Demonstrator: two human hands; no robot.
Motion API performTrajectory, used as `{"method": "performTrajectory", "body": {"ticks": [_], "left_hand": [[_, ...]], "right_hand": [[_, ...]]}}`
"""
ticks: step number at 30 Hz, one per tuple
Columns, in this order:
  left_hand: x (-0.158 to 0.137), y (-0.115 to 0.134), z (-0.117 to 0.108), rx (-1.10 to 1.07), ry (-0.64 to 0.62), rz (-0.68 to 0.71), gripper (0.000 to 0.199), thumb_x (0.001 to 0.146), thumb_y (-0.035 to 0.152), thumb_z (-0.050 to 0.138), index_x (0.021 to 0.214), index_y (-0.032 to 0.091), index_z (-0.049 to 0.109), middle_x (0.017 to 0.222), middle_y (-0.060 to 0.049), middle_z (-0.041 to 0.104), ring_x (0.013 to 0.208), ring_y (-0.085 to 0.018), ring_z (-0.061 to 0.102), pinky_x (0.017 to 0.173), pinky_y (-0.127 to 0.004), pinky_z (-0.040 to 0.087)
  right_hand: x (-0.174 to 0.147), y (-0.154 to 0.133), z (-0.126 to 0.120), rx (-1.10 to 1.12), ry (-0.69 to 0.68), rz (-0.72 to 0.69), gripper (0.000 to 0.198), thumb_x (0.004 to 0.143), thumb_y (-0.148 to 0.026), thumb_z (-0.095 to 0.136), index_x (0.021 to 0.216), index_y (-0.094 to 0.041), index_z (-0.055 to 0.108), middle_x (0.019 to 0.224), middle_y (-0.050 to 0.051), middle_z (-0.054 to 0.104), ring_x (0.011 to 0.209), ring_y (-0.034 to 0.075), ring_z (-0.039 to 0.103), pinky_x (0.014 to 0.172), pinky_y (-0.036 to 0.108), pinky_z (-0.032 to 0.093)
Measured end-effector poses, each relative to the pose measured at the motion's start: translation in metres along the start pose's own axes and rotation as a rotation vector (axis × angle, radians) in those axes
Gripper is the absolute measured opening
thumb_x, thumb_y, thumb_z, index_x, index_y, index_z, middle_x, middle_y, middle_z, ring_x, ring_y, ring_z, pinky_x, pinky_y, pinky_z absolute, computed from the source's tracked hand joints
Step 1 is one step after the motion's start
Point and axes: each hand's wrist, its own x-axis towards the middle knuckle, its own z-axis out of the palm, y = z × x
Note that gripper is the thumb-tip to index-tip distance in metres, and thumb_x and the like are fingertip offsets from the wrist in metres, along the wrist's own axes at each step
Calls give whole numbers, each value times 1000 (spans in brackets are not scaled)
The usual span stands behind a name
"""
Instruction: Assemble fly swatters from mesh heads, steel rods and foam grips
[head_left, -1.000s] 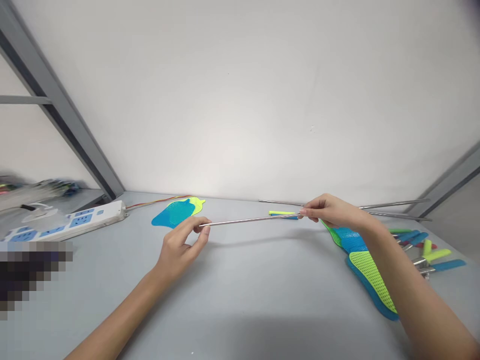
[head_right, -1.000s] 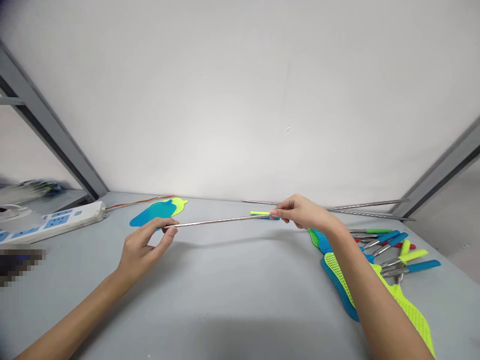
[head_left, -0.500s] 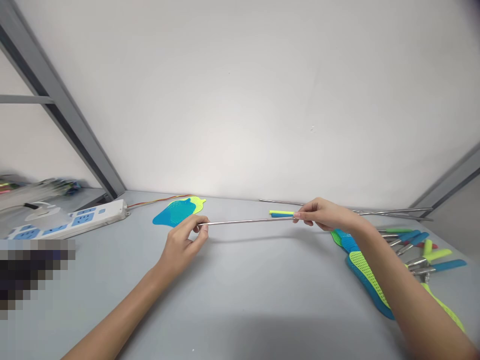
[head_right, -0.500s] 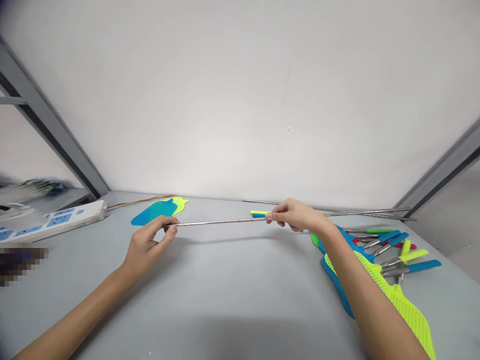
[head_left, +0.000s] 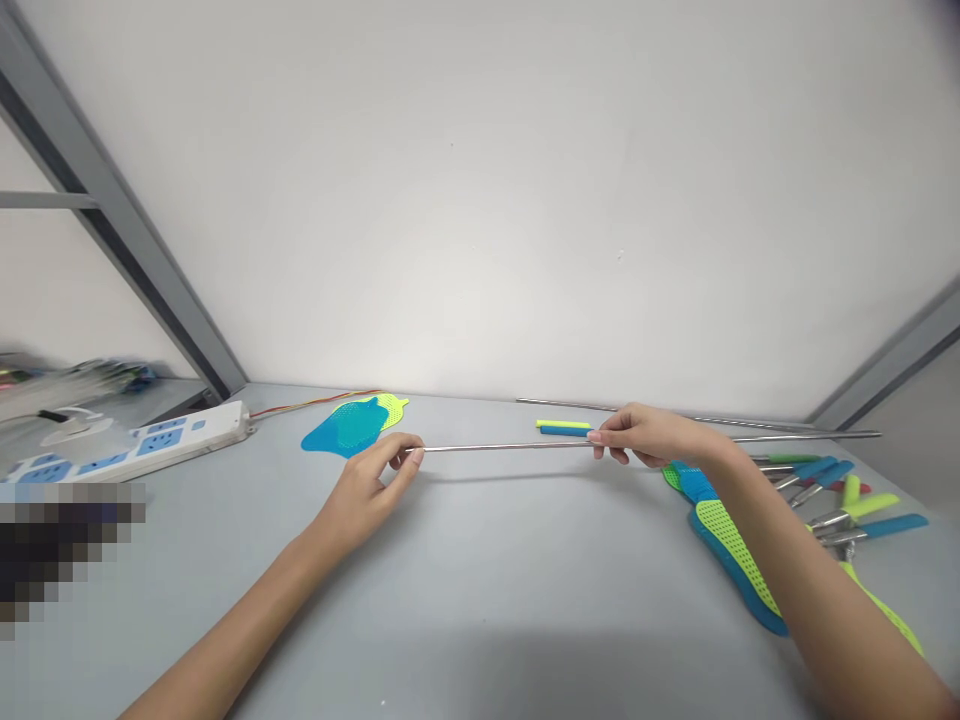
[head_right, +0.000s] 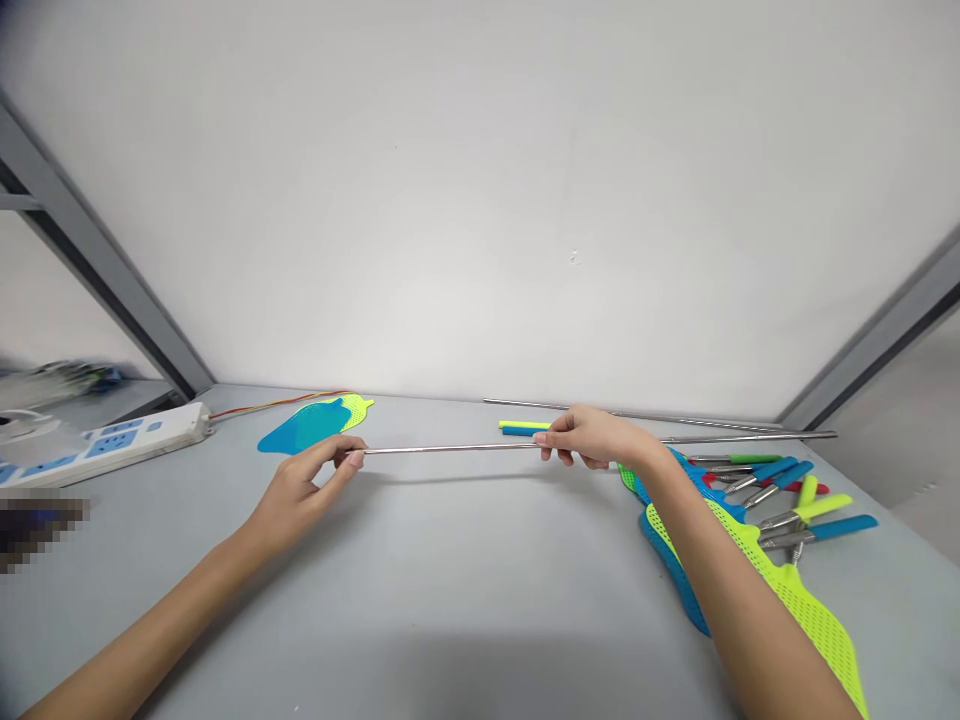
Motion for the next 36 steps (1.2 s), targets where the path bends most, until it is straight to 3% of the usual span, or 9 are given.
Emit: {"method": "performTrajectory", "body": {"ticks": [5, 12, 20, 26, 36], "left_hand": [[1, -6, -1, 7, -6, -17, 15, 83, 30, 36, 86, 21, 48, 81, 0, 53, 74, -14, 48, 63, -22, 37], [4, -9, -2, 50, -197, 70, 25, 85, 29, 28, 68, 20, 43, 68, 1, 47, 63, -14, 44, 59, -23, 35], [0, -8, 2, 44, -310, 69, 28, 86, 26, 24, 60, 20, 33, 58, 3, 36, 53, -13, 37, 51, -23, 31], [-7, 2, 16, -10, -382, 95, 27, 85, 23, 24, 60, 20, 33, 59, 3, 38, 54, -12, 38, 51, -22, 31], [-11, 8, 25, -10, -391, 62, 28, 86, 24, 23, 59, 20, 31, 59, 3, 38, 53, -12, 39, 51, -23, 31]], "right_hand": [[0, 3, 0, -8, -45, -29, 42, 69, -55, 45, 75, -15, 59, 59, 0, 43, 36, 3, 26, 34, 20, 20], [-1, 4, 3, -24, -78, -11, 41, 68, -56, 46, 70, -16, 57, 57, -2, 40, 35, 3, 25, 34, 20, 18], [13, 12, 13, 20, -182, 22, 45, 65, -58, 48, 70, -14, 57, 57, -2, 40, 35, 2, 23, 33, 21, 15], [27, 12, 26, 59, -292, 5, 43, 66, -56, 50, 71, -14, 59, 57, -3, 39, 35, 1, 20, 33, 20, 13], [27, 7, 34, 31, -255, 36, 43, 65, -56, 50, 70, -14, 61, 56, -3, 39, 37, 2, 20, 34, 21, 15]]}}
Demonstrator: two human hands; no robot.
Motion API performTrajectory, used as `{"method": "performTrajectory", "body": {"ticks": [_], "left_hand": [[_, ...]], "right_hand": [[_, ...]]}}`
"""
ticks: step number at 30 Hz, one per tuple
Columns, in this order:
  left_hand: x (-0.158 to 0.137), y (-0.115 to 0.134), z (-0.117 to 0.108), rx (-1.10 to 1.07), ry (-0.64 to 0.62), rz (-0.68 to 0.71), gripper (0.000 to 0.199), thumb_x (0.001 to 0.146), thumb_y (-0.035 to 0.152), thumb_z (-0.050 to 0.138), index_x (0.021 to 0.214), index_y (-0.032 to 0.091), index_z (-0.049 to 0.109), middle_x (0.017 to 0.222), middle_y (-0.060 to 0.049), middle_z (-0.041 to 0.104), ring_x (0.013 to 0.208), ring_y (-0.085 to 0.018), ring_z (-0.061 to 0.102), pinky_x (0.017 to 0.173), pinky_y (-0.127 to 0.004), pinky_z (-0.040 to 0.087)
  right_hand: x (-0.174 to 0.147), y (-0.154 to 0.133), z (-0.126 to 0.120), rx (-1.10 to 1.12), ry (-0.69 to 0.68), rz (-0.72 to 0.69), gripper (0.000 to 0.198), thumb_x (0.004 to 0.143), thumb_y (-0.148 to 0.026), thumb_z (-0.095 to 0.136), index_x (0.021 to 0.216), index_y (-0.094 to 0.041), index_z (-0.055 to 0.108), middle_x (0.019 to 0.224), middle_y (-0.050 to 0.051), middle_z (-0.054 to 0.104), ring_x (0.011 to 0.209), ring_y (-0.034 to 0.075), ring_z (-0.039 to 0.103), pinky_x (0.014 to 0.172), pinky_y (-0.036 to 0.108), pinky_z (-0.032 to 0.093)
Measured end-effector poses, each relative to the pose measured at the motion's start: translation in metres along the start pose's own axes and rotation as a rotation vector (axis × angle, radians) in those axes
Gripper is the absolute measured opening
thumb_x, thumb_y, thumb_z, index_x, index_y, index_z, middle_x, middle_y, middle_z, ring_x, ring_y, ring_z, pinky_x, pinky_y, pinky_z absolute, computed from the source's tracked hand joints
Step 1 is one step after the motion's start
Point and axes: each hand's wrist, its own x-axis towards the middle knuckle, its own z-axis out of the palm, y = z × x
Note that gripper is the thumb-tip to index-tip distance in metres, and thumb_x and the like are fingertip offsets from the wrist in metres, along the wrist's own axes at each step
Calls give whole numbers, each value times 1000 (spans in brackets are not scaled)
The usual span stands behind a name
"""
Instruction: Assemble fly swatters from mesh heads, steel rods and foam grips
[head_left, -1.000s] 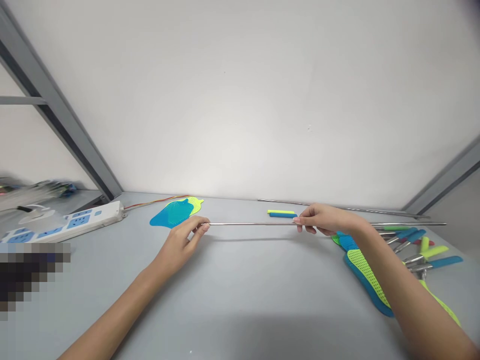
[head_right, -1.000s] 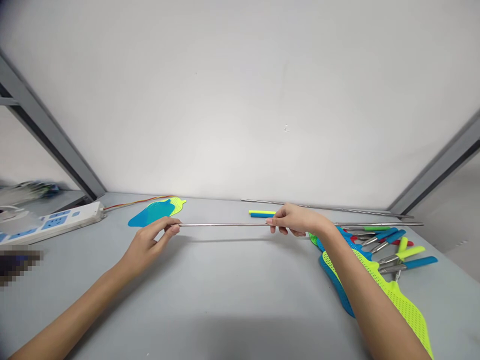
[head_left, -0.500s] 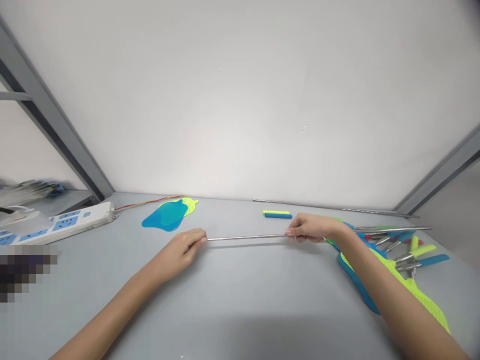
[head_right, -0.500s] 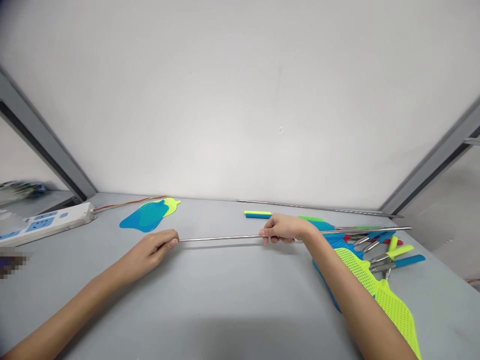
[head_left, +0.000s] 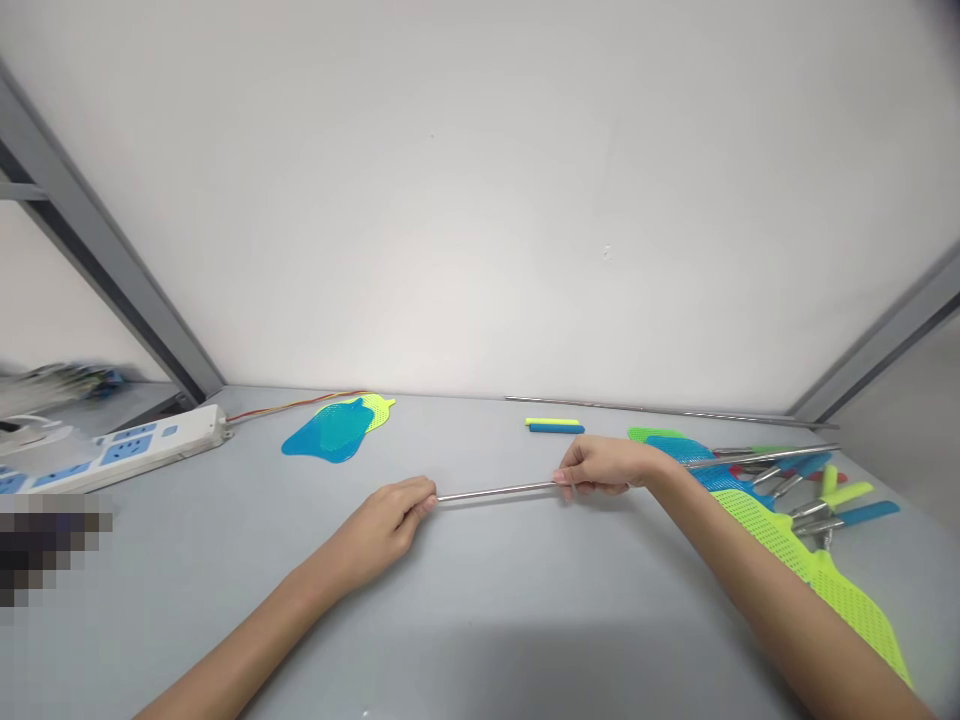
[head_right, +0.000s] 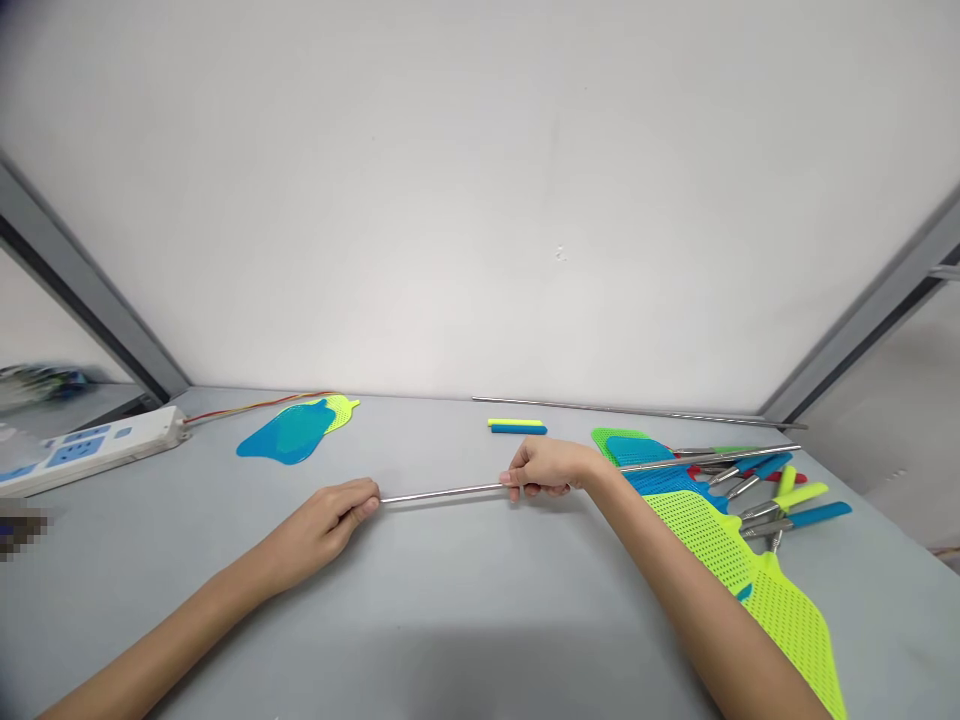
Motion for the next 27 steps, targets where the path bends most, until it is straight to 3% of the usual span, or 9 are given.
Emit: {"method": "performTrajectory", "body": {"ticks": [7, 23, 27], "left_hand": [[-2, 5, 6, -43, -34, 5, 28, 86, 25, 23, 60, 20, 33, 60, 3, 40, 54, -13, 40, 53, -24, 33], [-1, 4, -2, -70, 22, -8, 27, 85, 22, 25, 59, 20, 32, 59, 3, 39, 54, -12, 40, 52, -23, 32], [1, -1, -6, -70, 52, -14, 29, 84, 23, 26, 57, 19, 33, 58, 3, 38, 53, -12, 38, 51, -23, 31]], "right_hand": [[3, -2, 7, -51, -26, -5, 41, 67, -55, 47, 71, -16, 61, 59, -2, 41, 36, 2, 23, 34, 20, 16], [7, -3, 17, 15, -53, -47, 43, 70, -54, 44, 76, -16, 61, 57, -2, 43, 36, 3, 25, 33, 19, 18], [5, -7, 20, 62, -35, -84, 39, 72, -51, 45, 82, -16, 61, 66, 1, 52, 36, 2, 31, 36, 19, 25]]}}
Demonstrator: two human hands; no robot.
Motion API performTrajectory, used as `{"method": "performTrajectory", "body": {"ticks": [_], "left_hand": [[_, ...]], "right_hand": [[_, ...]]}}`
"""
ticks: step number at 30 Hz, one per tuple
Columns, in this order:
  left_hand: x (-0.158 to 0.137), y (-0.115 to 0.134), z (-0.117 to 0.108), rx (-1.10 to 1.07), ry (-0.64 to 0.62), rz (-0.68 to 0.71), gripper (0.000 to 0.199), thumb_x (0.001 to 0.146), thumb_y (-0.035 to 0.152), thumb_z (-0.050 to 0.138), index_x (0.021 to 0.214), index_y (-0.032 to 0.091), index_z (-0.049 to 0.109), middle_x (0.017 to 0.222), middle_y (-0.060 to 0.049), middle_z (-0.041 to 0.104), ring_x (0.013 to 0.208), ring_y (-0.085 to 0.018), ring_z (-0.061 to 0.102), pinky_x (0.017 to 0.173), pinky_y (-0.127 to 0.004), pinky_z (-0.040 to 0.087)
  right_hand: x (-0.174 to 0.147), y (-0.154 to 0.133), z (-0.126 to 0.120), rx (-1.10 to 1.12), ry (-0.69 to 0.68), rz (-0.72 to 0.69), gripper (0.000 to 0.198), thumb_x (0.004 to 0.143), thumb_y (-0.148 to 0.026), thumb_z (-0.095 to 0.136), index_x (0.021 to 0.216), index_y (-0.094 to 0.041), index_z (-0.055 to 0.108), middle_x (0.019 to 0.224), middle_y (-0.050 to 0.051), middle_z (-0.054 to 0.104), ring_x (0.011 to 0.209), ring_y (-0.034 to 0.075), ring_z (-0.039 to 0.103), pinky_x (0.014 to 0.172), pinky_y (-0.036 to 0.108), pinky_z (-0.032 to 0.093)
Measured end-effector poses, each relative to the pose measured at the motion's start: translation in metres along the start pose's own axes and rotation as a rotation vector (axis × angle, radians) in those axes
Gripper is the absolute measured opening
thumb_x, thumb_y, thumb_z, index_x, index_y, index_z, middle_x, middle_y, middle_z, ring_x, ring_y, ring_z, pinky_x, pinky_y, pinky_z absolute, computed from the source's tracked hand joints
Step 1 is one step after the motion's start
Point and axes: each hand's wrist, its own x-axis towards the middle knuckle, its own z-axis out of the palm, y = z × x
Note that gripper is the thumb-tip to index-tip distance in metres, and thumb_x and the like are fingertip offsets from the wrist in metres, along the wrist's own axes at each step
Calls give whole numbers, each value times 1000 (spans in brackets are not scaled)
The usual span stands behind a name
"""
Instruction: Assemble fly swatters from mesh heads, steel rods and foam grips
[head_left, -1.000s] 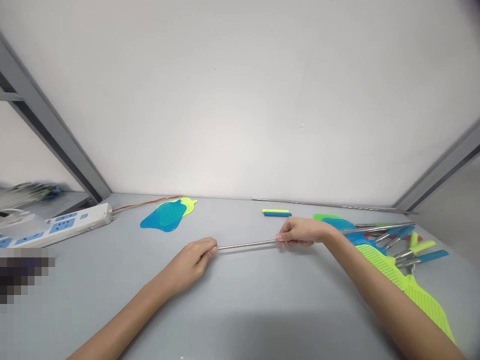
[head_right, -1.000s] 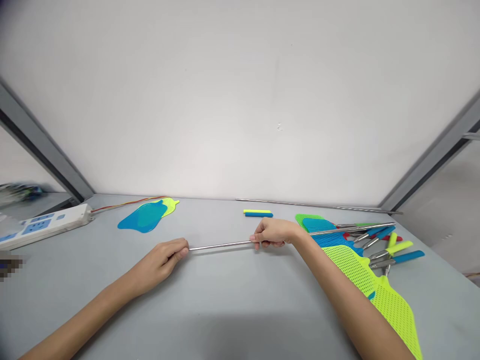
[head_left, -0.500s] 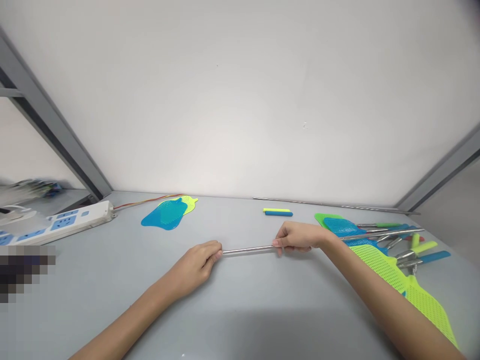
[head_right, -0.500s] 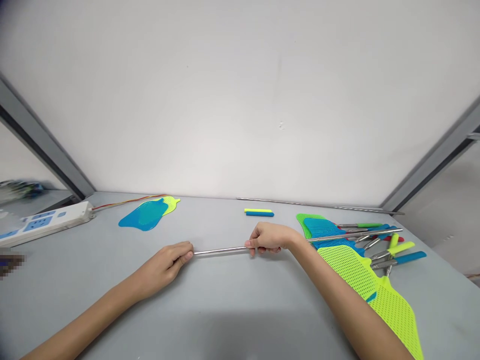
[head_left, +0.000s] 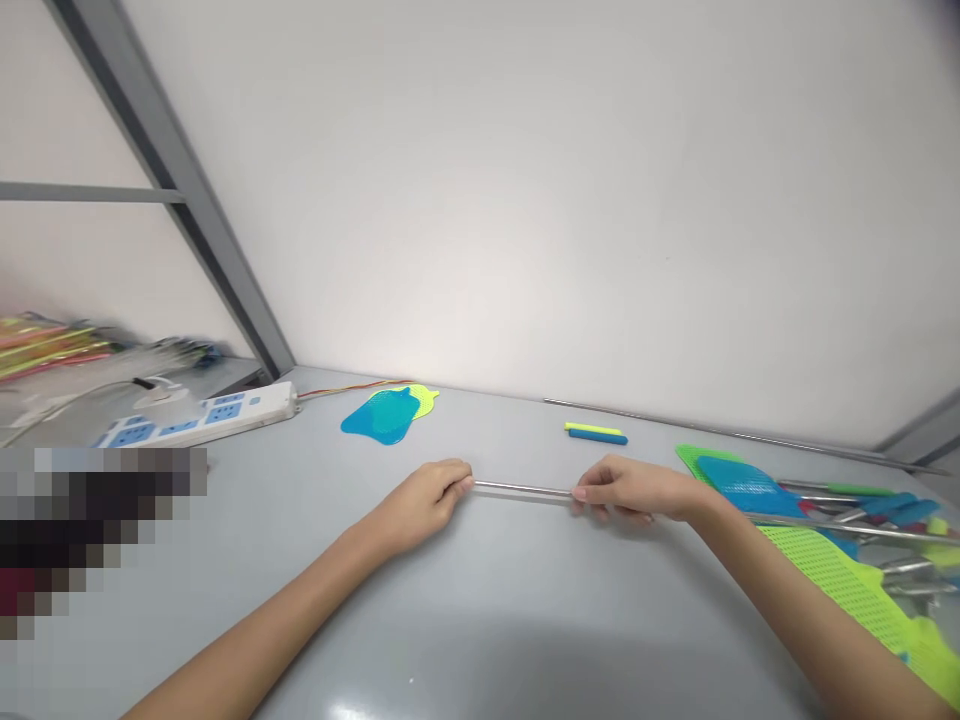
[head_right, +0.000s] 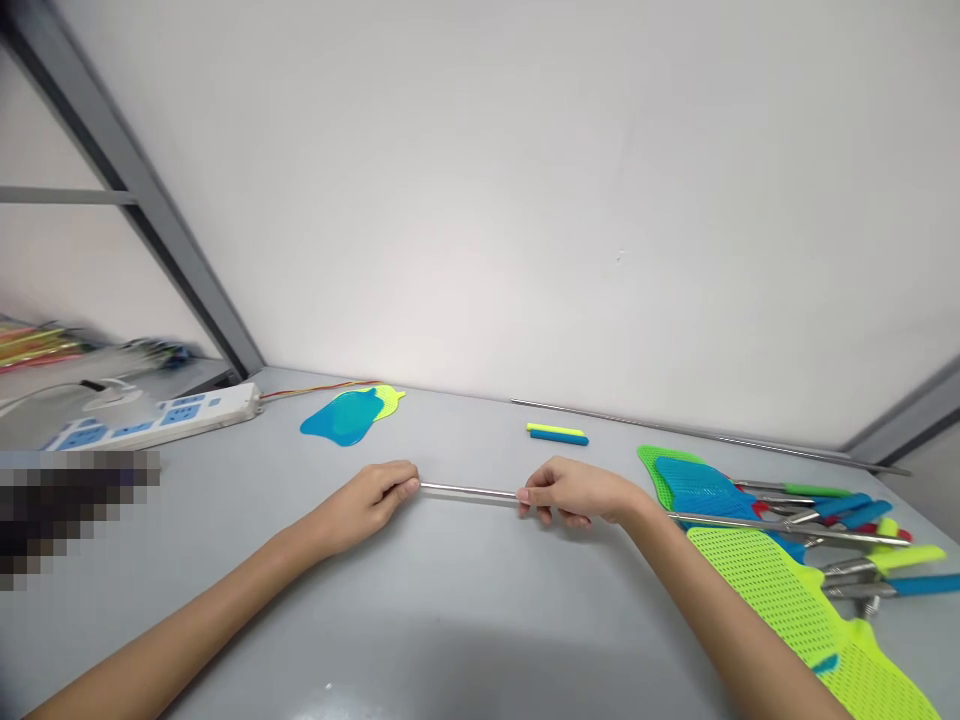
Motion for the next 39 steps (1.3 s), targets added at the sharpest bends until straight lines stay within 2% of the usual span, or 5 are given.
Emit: {"method": "performTrajectory", "body": {"ticks": [7, 11, 18, 24, 39], "left_hand": [[-2, -1, -2, -14, 31, 8, 29, 86, 25, 25, 59, 19, 33, 59, 4, 37, 54, -11, 37, 52, -22, 31], [-3, 2, -4, -22, 46, 21, 29, 87, 27, 23, 61, 19, 34, 59, 5, 37, 55, -11, 38, 53, -22, 31], [-3, 0, -4, -38, 49, 35, 29, 87, 26, 23, 62, 19, 34, 59, 5, 36, 55, -10, 37, 53, -22, 31], [-3, 3, -7, -37, 44, 49, 29, 87, 25, 22, 62, 19, 34, 59, 5, 36, 55, -10, 35, 54, -22, 30], [-8, 16, -1, -36, -77, 47, 32, 88, 30, 22, 60, 19, 32, 56, 5, 34, 52, -10, 36, 51, -21, 29]], "right_hand": [[1, -20, 26, 356, 46, -89, 36, 71, -46, 51, 93, -18, 57, 94, 6, 55, 47, 5, 47, 44, 20, 38], [4, -36, 54, 726, 241, -262, 33, 73, -41, 51, 100, -22, 56, 116, 7, 44, 81, 15, 54, 51, 20, 44], [13, -34, 89, 955, 38, -267, 27, 74, -41, 49, 87, -18, 58, 75, 3, 52, 56, 10, 50, 43, 20, 36], [29, -20, 93, 1309, 51, -198, 29, 72, -44, 51, 94, -25, 51, 84, 0, 51, 56, 7, 44, 45, 18, 32], [42, -4, 99, 1173, 174, -512, 17, 79, -27, 32, 87, -21, 45, 65, 2, 51, 48, 12, 42, 43, 24, 30]]}}
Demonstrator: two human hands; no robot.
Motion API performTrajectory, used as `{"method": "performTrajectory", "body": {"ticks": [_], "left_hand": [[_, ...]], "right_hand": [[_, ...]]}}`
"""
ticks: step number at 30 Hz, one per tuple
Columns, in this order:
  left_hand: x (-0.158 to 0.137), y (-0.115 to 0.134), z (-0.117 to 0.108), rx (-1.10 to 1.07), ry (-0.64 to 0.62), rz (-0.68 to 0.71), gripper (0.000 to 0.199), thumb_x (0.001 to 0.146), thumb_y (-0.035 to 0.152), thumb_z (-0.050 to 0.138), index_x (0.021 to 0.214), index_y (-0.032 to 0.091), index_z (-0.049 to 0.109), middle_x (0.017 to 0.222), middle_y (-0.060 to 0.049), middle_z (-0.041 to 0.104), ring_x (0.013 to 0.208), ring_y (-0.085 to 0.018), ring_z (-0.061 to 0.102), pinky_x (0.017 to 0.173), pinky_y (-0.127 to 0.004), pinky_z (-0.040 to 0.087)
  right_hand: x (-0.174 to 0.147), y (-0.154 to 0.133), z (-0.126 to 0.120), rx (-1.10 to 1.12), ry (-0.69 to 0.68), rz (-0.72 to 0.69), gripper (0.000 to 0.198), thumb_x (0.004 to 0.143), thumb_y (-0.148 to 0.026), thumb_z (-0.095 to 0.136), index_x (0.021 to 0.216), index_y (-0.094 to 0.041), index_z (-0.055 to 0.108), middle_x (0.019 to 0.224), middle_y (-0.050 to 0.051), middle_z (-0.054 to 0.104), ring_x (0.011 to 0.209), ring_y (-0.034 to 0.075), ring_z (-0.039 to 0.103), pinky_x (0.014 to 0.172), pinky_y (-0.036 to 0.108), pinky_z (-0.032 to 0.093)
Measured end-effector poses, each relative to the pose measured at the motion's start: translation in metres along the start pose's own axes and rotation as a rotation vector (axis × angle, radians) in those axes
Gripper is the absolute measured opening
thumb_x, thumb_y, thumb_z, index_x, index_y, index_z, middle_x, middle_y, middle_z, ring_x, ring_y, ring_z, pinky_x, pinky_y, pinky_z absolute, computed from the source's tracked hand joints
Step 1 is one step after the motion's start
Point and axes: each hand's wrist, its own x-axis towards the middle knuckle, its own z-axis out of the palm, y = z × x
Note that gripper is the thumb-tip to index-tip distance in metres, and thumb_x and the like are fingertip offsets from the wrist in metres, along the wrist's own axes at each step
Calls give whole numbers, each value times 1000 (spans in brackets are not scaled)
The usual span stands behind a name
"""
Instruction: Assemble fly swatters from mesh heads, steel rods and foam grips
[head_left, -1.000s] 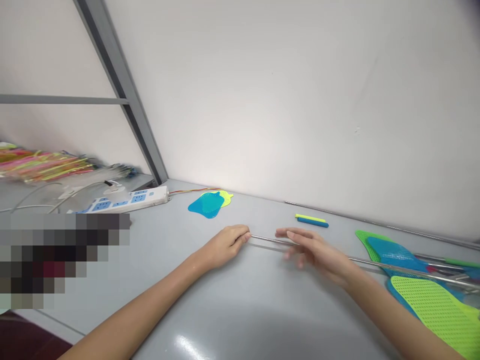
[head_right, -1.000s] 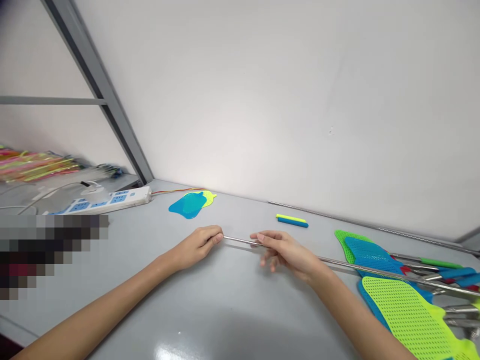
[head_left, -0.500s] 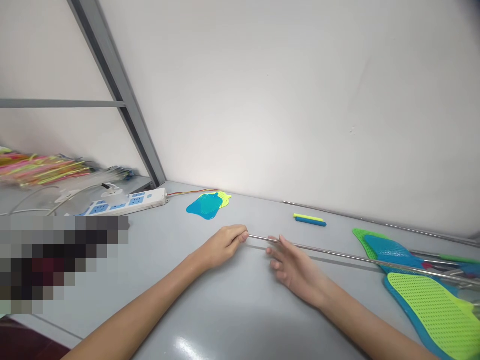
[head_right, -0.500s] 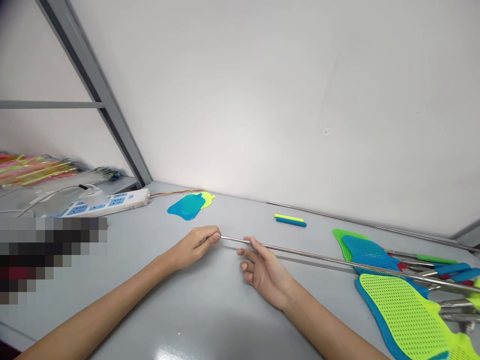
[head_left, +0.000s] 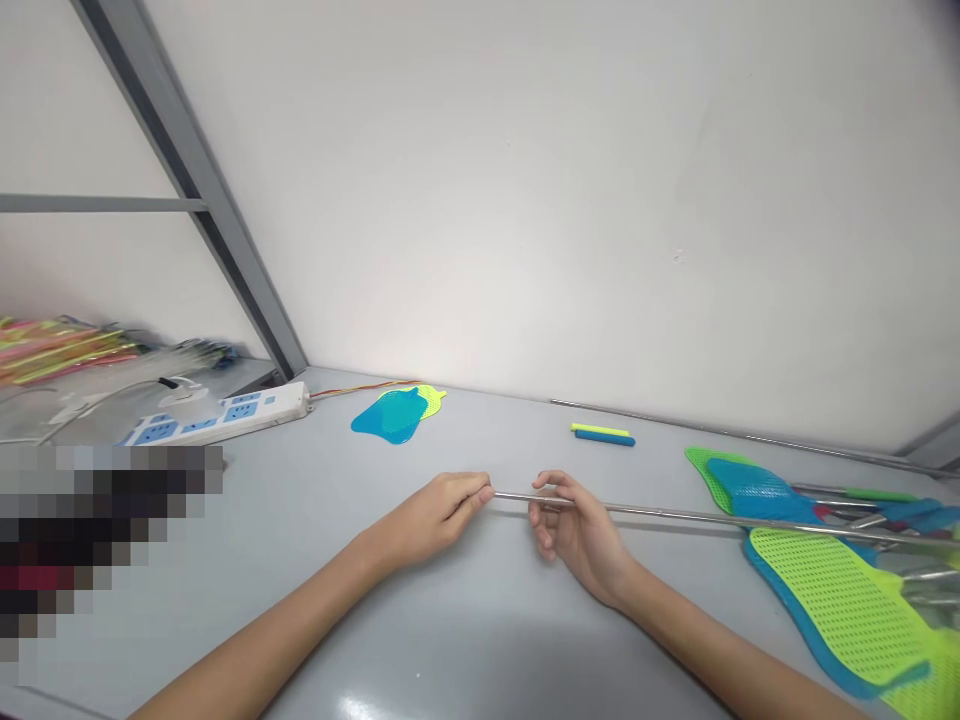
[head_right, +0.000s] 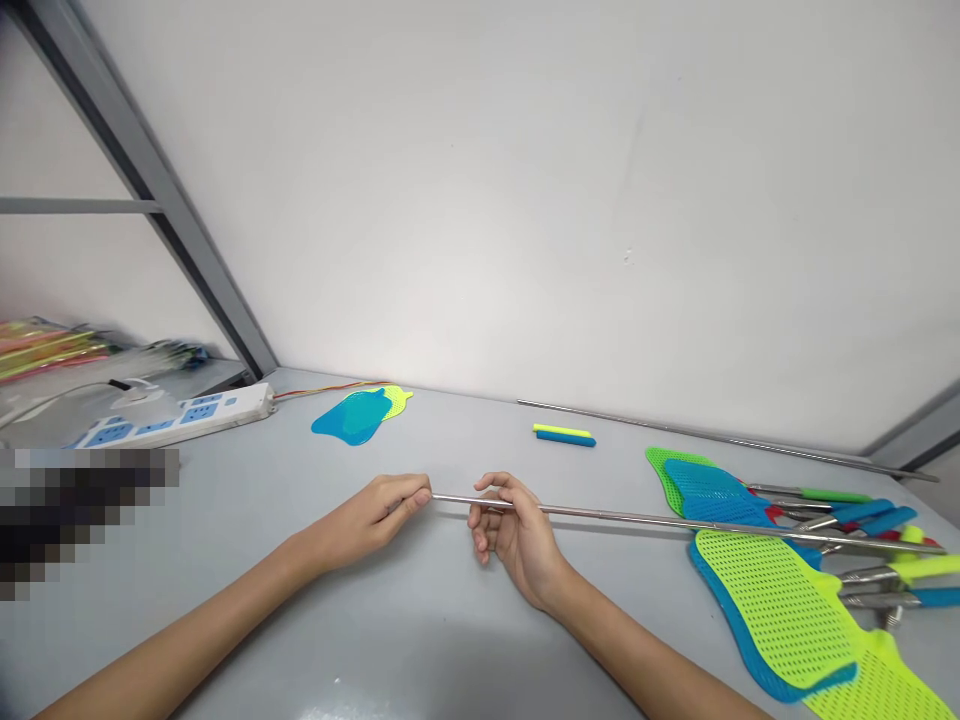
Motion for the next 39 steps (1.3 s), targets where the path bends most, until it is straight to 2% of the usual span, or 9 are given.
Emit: {"method": "performTrajectory", "body": {"ticks": [7, 14, 21, 33, 39], "left_hand": [[1, 3, -2, 12, -14, -5, 32, 88, 30, 21, 60, 19, 30, 56, 5, 33, 51, -10, 35, 52, -21, 29], [2, -9, 0, 98, -91, -16, 35, 88, 33, 20, 60, 19, 35, 56, 4, 38, 55, -12, 40, 55, -23, 32], [4, -15, 6, 92, -126, -30, 32, 87, 33, 22, 63, 20, 37, 59, 3, 41, 59, -13, 44, 58, -23, 34], [5, -7, 7, -15, -110, -57, 29, 86, 31, 24, 62, 20, 35, 58, 4, 41, 54, -12, 40, 52, -22, 32], [3, -3, 11, -74, -73, -102, 31, 86, 34, 23, 59, 20, 29, 55, 5, 34, 51, -11, 36, 51, -22, 31]], "right_hand": [[2, 1, 0, -34, -13, -1, 17, 78, -28, 31, 85, -20, 45, 63, 3, 52, 47, 12, 43, 43, 23, 31], [4, 2, 0, -68, -23, -37, 16, 75, -20, 32, 79, -18, 47, 63, 3, 52, 46, 11, 43, 41, 23, 32], [5, 3, -1, -77, -20, -78, 14, 74, -21, 34, 75, -17, 48, 61, 3, 53, 44, 10, 44, 40, 22, 33], [6, -1, 2, -72, -31, -93, 12, 68, -14, 31, 64, -17, 42, 56, 1, 54, 37, 10, 43, 36, 21, 33], [3, -1, 2, -53, -28, -120, 12, 68, -13, 31, 63, -17, 41, 56, 1, 53, 37, 9, 42, 35, 21, 32]]}}
